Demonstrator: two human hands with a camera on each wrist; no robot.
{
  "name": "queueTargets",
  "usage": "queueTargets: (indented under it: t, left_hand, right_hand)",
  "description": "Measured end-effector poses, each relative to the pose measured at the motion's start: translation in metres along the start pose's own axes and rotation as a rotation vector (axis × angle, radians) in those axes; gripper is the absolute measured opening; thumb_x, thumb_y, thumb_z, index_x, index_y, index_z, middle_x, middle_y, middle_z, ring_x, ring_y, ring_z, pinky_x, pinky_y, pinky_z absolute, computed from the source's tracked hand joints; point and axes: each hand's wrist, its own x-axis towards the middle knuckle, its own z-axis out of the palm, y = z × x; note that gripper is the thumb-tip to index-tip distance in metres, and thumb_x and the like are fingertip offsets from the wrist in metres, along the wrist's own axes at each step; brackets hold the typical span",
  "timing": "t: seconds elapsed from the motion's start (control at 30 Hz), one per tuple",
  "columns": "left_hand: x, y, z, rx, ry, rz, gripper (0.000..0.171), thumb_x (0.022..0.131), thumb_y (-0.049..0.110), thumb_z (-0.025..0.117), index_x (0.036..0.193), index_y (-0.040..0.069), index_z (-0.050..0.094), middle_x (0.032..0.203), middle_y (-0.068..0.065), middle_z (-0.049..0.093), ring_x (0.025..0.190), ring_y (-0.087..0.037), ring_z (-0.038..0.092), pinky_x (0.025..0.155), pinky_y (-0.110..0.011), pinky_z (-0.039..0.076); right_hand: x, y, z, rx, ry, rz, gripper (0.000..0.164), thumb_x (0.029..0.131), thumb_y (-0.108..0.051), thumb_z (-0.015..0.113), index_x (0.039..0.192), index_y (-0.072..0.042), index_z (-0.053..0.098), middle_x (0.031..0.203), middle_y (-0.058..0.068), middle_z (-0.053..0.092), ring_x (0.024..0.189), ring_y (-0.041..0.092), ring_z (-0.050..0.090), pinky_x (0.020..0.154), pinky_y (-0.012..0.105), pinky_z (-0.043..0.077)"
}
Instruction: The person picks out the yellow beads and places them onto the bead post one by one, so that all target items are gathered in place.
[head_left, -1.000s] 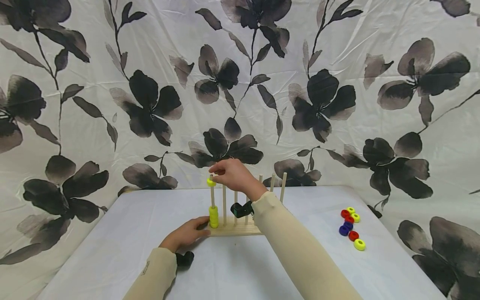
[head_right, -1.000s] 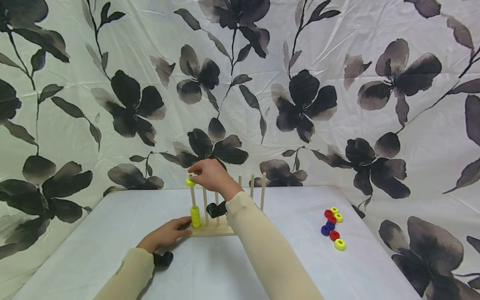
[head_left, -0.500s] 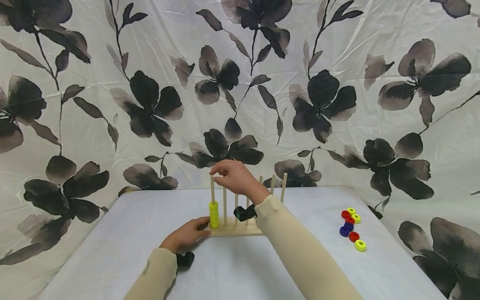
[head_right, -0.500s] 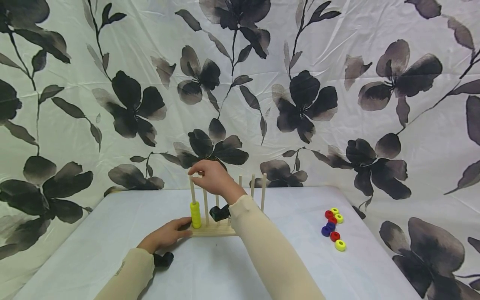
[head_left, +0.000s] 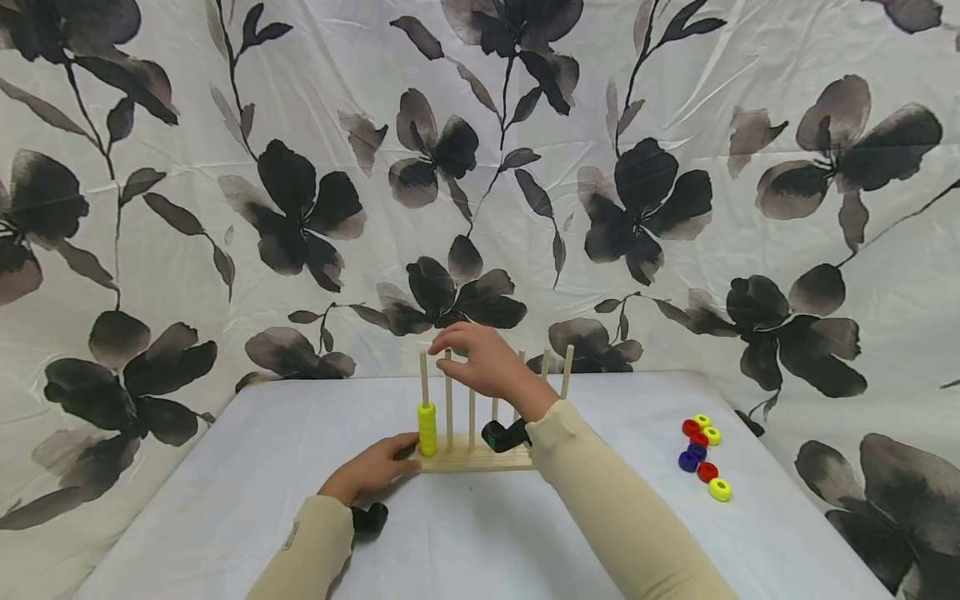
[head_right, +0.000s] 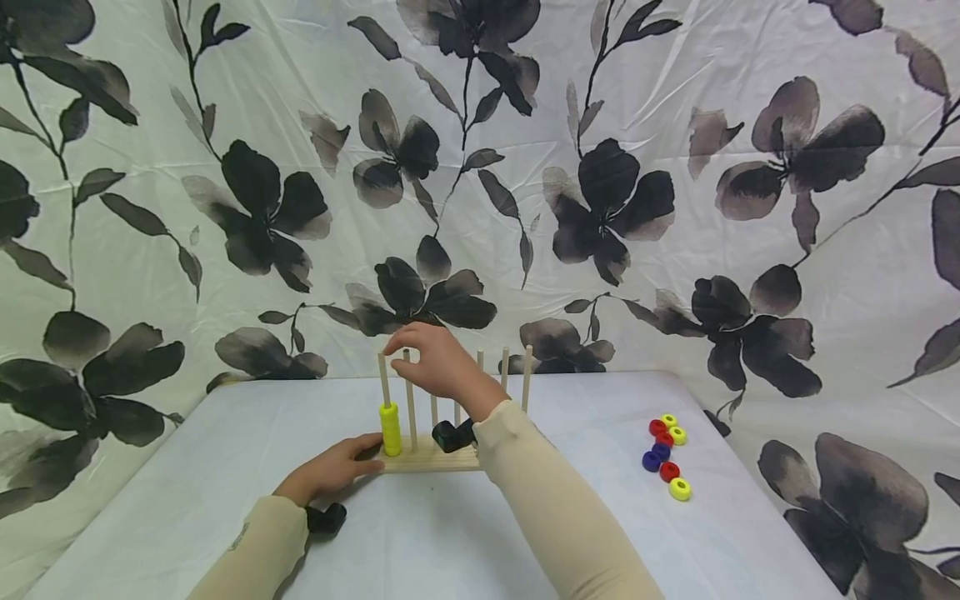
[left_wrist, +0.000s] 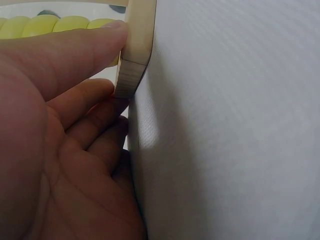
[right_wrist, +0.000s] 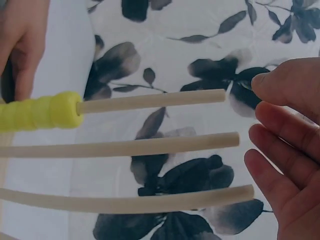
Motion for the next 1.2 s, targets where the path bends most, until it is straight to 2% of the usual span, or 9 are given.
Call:
queueTargets:
  t: [0.3, 0.57, 0.93, 1.2]
  left_hand:
    - [0.001, -0.002, 0.001, 0.013, 0.011, 0.009, 0.062, 0.090, 0.033, 0.067, 0.146, 0.015, 0.045, 0.151, -0.011, 0.044, 0.143, -0.039, 0.032, 0.115, -0.062, 0.025]
    - [0.003, -0.004, 0.003, 0.017, 0.000, 0.023, 0.062, 0.092, 0.031, 0.065, 0.147, 0.013, 0.043, 0.152, -0.012, 0.042, 0.143, -0.038, 0.032, 0.115, -0.061, 0.025]
    - [0.000, -0.001, 0.000, 0.018, 0.004, 0.016, 0.061, 0.092, 0.029, 0.064, 0.147, 0.014, 0.042, 0.152, -0.013, 0.041, 0.144, -0.039, 0.031, 0.115, -0.062, 0.024]
    - [0.001, -0.002, 0.002, 0.002, -0.001, -0.001, 0.063, 0.091, 0.031, 0.065, 0.147, 0.015, 0.042, 0.153, -0.012, 0.041, 0.144, -0.039, 0.030, 0.115, -0.063, 0.023]
  right_hand:
    - [-0.019, 0.002, -0.009, 0.028, 0.047, -0.031, 0.015, 0.092, -0.016, 0.066, 0.105, -0.017, 0.072, 0.114, -0.001, 0.068, 0.109, 0.017, 0.063, 0.090, 0.037, 0.055]
    - [-0.039, 0.007, -0.013, -0.026, 0.065, -0.028, 0.014, 0.092, -0.018, 0.066, 0.104, -0.018, 0.072, 0.114, -0.002, 0.068, 0.109, 0.017, 0.063, 0.093, 0.036, 0.054]
    - [-0.070, 0.020, -0.023, -0.012, 0.074, 0.005, 0.016, 0.092, -0.017, 0.065, 0.107, -0.018, 0.072, 0.116, -0.001, 0.068, 0.114, 0.018, 0.062, 0.097, 0.040, 0.053]
    - [-0.092, 0.032, -0.027, -0.032, 0.094, -0.017, 0.017, 0.091, -0.017, 0.067, 0.107, -0.015, 0.072, 0.110, -0.002, 0.070, 0.115, 0.021, 0.062, 0.102, 0.044, 0.049]
